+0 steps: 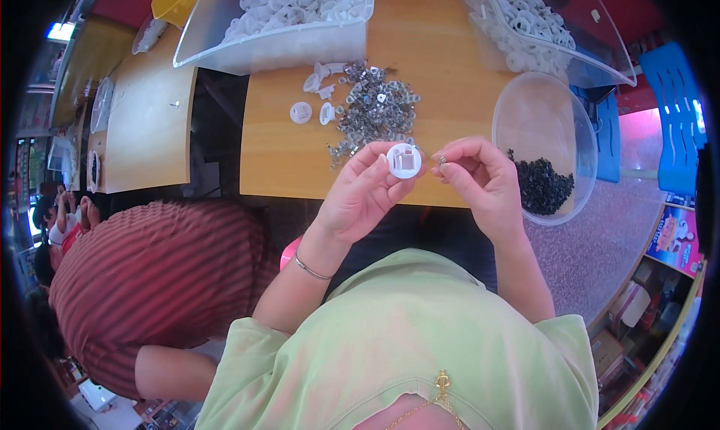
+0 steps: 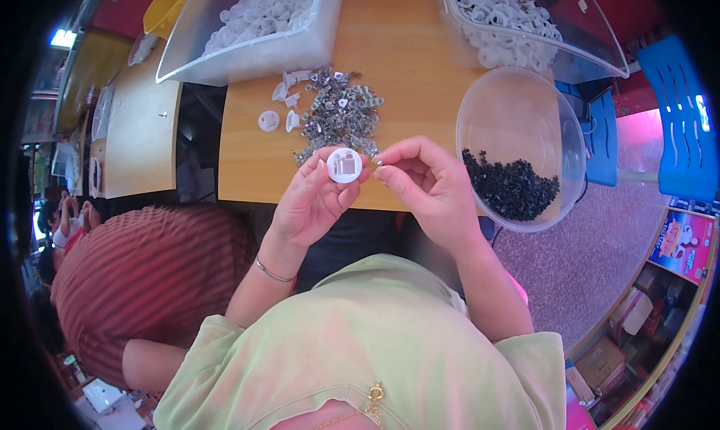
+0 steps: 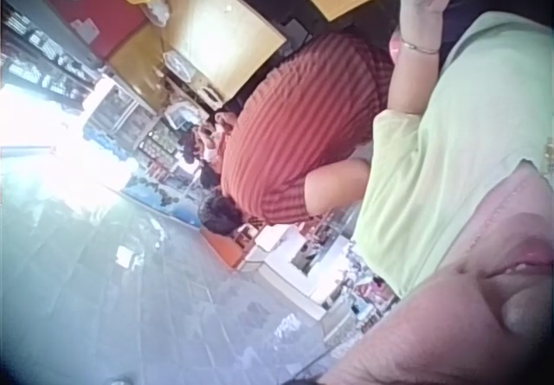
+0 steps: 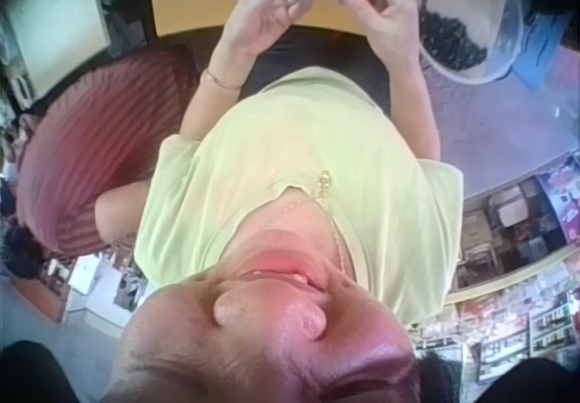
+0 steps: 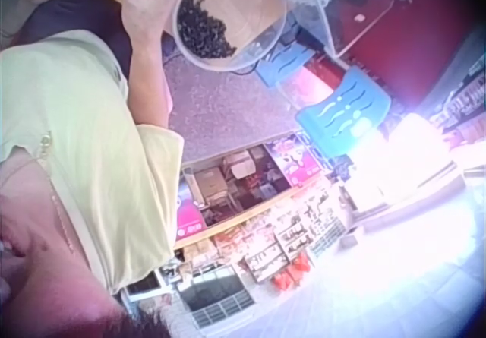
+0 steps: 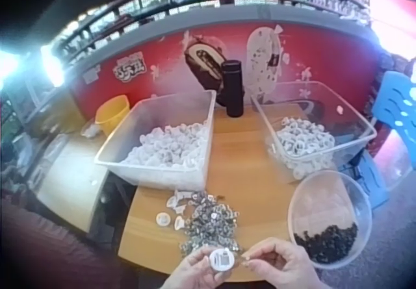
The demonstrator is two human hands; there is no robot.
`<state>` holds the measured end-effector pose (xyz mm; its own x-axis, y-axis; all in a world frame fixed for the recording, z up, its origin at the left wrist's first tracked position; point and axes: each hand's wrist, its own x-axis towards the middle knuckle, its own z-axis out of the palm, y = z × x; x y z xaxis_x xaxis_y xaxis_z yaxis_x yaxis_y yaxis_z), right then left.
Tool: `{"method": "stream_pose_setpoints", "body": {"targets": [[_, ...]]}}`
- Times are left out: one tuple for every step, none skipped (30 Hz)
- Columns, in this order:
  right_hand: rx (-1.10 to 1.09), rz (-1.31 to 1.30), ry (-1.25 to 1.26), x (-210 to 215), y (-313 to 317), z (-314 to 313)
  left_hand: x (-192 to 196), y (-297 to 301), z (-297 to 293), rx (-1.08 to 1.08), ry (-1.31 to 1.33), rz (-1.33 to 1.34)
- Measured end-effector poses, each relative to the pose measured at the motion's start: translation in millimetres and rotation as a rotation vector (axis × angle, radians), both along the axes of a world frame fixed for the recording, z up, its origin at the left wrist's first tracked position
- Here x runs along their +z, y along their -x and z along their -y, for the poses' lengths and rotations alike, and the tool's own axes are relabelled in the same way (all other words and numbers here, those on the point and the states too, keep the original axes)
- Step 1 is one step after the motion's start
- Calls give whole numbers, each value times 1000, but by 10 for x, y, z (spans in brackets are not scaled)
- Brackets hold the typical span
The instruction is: The person assembles small white plastic housings by hand, inserting black pins and metal clips into them.
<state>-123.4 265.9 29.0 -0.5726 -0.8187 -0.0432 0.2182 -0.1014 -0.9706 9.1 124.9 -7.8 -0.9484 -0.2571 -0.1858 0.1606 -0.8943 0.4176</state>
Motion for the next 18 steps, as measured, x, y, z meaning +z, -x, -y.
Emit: {"method": "stream_pose_setpoints", "body": {"targets": [[-6, -1, -14, 6, -2, -4, 2, -1, -3, 0, 0, -1], [-6, -2, -13, 11, -2, -7, 5, -2, -6, -9, 14, 7], [-7, -5, -20, 16, -3, -11, 8, -3, -9, -17, 27, 15], [-9, -8, -27, 20, -6, -15, 9, -4, -14, -17, 28, 14], [-9, -9, -27, 23, -9, -18, 7, -5, -20, -22, 22, 7], [-9, -6, -19, 25, -12, -21, 8, -7, -26, -27, 16, 1], [-9, -3, -11, 29, -15, -24, 20, -10, -31, -27, 17, 0], [-9, -4, -10, 34, -17, -30, 41, -11, -38, -27, 22, -2], [-6, -3, -1, 40, -19, -37, 57, -13, -45, -27, 28, -4], [-2, -2, 8, 47, -19, -43, 65, -17, -47, -28, 28, -6], [-3, -4, 9, 54, -23, -46, 73, -25, -45, -48, 12, -22], [-7, -6, 34, 62, -29, -44, 81, -30, -45, -68, -4, -39], [-10, -9, 60, 73, -34, -44, 94, -33, -52, -69, -5, -41], [-11, -11, 59, 87, -37, -42, 109, -34, -59, -70, 12, -38], [-14, -25, 73, 103, -39, -38, 122, -33, -68, -71, 29, -35], [-17, -37, 87, 112, -42, -37, 132, -34, -80, -72, 29, -36], [-19, -38, 87, 108, -44, -41, 140, -30, -96, -58, 62, -22], [-17, -44, 101, 96, -47, -45, 146, -29, -106, -45, 96, -8]]}}
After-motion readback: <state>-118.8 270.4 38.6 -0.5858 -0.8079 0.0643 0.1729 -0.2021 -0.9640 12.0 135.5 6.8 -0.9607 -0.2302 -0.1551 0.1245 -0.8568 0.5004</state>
